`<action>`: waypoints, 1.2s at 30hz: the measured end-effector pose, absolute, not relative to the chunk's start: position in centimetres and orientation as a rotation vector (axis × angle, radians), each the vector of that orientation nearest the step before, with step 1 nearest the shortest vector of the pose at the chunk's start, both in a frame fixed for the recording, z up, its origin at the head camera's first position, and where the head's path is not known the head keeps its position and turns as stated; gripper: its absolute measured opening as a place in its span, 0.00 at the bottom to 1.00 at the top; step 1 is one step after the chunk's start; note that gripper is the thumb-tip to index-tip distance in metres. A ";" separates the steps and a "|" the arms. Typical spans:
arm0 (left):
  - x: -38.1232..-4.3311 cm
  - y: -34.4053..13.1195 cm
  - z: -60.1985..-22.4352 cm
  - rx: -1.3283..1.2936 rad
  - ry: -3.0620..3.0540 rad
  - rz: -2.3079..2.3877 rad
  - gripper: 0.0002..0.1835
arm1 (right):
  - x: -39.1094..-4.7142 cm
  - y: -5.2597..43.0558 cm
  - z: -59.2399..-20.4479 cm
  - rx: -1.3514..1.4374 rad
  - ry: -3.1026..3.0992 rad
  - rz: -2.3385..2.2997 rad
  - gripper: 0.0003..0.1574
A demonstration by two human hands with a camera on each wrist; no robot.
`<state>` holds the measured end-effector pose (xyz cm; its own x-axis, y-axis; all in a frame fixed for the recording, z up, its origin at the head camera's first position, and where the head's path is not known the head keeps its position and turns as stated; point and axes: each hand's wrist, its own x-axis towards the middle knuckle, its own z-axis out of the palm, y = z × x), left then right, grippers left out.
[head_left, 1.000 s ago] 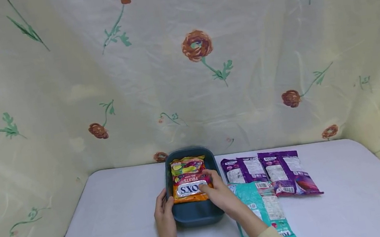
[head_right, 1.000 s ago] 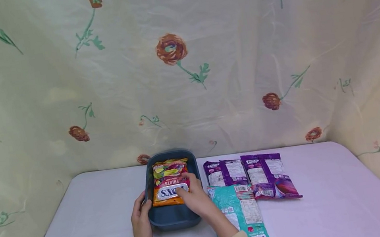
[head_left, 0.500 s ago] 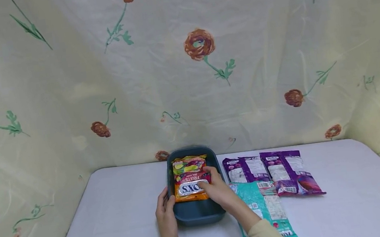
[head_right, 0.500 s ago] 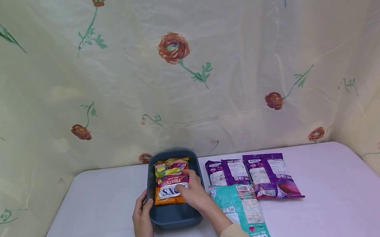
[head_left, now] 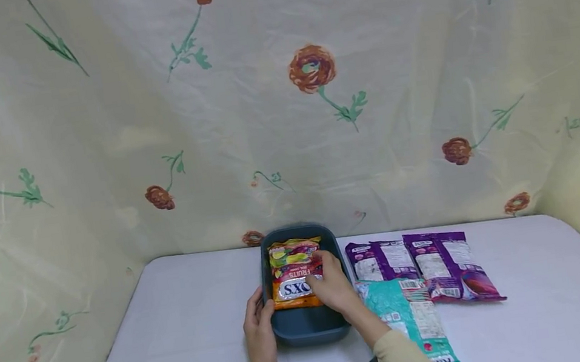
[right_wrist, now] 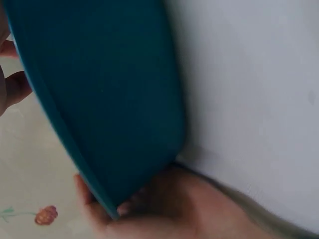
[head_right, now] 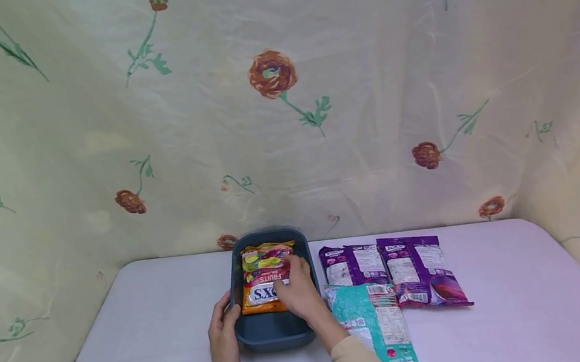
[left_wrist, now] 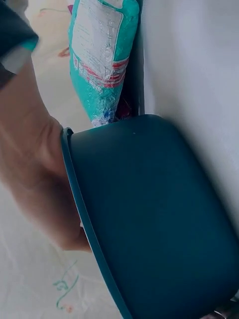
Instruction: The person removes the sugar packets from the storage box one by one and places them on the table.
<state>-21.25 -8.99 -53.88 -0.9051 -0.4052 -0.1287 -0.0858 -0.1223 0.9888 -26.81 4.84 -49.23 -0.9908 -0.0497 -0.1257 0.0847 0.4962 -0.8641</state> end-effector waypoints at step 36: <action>-21.2 -8.6 -53.8 0.495 -1.938 -2.100 0.23 | -25.8 5.5 -48.8 -0.213 2.774 -1.525 0.15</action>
